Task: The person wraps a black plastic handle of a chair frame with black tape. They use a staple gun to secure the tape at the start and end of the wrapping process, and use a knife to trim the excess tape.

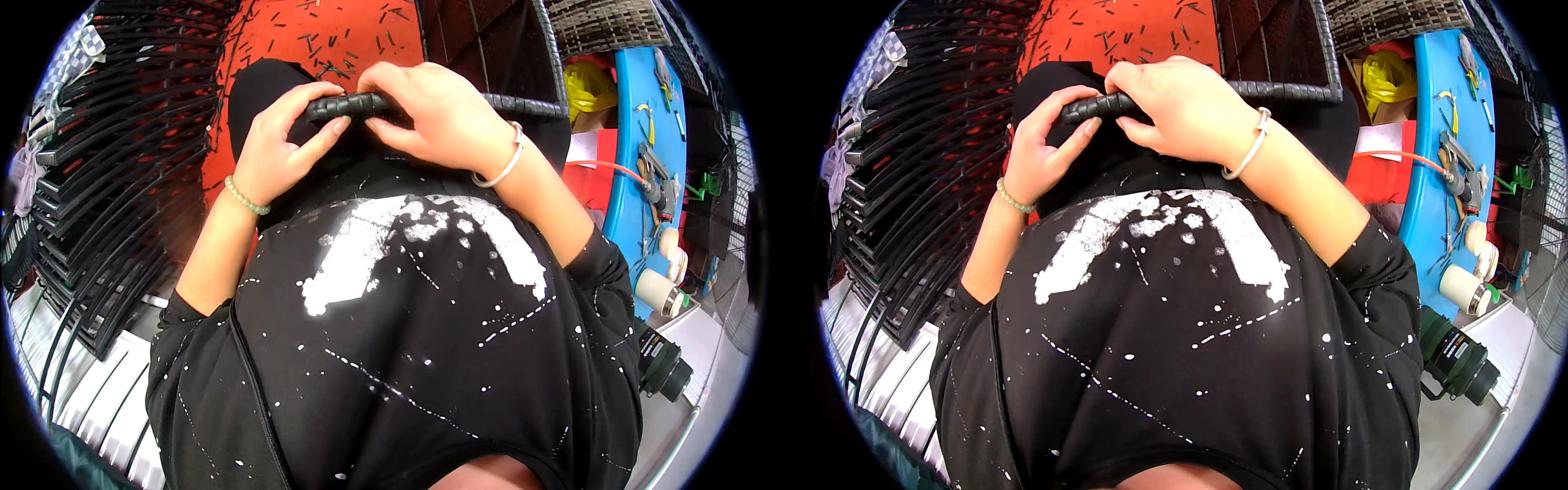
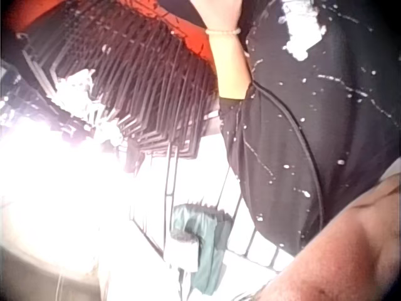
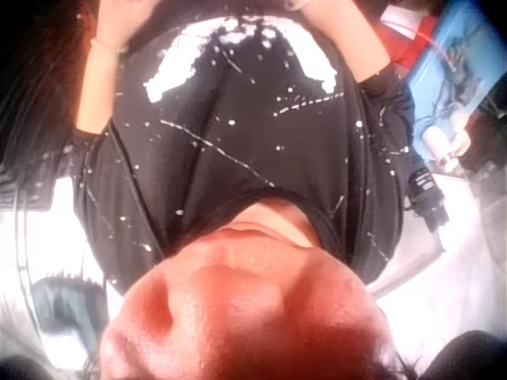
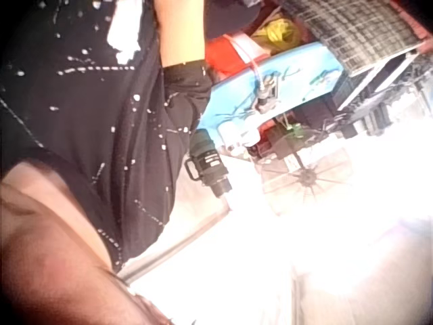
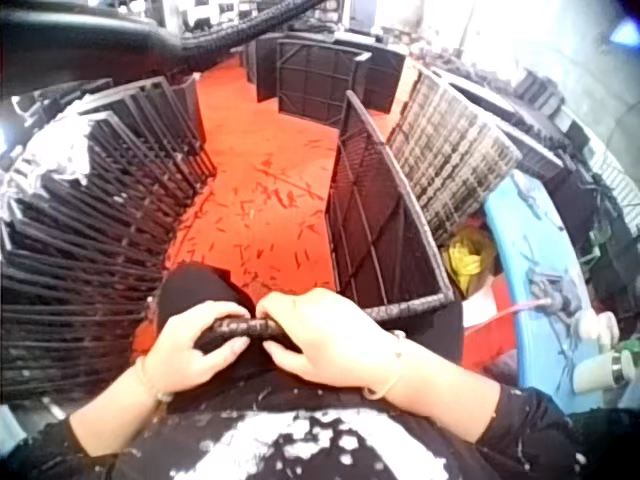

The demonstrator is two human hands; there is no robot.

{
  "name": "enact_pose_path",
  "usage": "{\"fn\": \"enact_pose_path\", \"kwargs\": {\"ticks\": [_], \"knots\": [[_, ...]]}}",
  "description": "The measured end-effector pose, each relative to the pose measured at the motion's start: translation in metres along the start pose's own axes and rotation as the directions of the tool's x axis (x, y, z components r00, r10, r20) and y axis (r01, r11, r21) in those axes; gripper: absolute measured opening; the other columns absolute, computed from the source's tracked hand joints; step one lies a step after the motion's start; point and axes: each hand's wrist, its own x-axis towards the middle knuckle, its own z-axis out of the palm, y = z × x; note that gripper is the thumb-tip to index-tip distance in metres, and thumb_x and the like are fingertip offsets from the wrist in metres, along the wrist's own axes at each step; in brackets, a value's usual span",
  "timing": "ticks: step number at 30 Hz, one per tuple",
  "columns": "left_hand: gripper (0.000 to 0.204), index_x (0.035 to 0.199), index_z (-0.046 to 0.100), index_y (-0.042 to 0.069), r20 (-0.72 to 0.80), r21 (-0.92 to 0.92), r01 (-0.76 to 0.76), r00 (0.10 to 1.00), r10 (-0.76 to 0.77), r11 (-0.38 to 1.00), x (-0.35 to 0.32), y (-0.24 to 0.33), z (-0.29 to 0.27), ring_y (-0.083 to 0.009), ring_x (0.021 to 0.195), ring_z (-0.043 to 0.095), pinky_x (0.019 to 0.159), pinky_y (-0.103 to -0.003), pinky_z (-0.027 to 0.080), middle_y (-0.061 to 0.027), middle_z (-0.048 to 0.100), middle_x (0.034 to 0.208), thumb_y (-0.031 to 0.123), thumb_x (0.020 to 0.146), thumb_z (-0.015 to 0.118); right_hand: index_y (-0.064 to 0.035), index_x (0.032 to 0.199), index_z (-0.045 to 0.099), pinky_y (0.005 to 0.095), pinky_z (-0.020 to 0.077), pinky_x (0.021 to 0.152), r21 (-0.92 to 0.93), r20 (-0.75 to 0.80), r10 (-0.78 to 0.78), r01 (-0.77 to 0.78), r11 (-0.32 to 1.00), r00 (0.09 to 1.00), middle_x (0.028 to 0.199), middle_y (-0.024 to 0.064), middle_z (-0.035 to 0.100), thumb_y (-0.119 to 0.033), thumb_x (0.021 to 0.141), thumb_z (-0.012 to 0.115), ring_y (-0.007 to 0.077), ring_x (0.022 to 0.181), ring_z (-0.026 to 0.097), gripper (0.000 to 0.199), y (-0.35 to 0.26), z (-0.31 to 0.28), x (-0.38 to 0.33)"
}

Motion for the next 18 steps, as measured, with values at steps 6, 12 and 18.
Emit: {"fn": "enact_pose_path", "kwargs": {"ticks": [6,12,18], "knots": [[0.030,0.117,0.066,0.001,0.185,-0.258,0.261,0.958,-0.218,0.930,-0.012,-0.012,-0.010,-0.0104,0.092,0.061,0.087,-0.025,0.049,-0.0033,0.066,0.101,0.010,0.090,0.076,-0.0107,0.104,0.066,0.0407,0.0494,0.079,-0.257,0.081,0.076,-0.053,0.965,0.994,0.087,0.0051,0.066,-0.037,0.079,0.081,0.0272,0.087,0.067,0.038,0.003,-0.029,-0.023],[0.031,0.107,0.067,-0.001,0.240,-0.348,0.167,0.967,-0.085,0.922,-0.008,-0.016,-0.011,-0.0185,0.092,0.064,0.084,-0.030,0.049,-0.0084,0.068,0.101,0.002,0.079,0.080,-0.0119,0.077,0.064,0.0336,0.0472,0.052,-0.366,-0.154,-0.016,-0.041,0.930,0.988,0.066,0.0014,0.057,-0.040,0.065,0.091,0.0221,0.059,0.059,0.040,0.009,-0.017,-0.029],[0.040,0.103,0.070,0.000,0.355,-0.489,0.161,0.935,0.027,0.857,-0.017,-0.039,-0.019,-0.0245,0.094,0.068,0.085,-0.035,0.054,-0.0121,0.071,0.102,0.007,0.069,0.090,-0.0119,0.077,0.063,0.0299,0.0442,0.050,-0.353,-0.096,-0.054,0.017,0.936,0.994,0.065,-0.0007,0.055,-0.041,0.060,0.092,0.0184,0.055,0.056,0.044,0.004,-0.014,-0.024]]}}
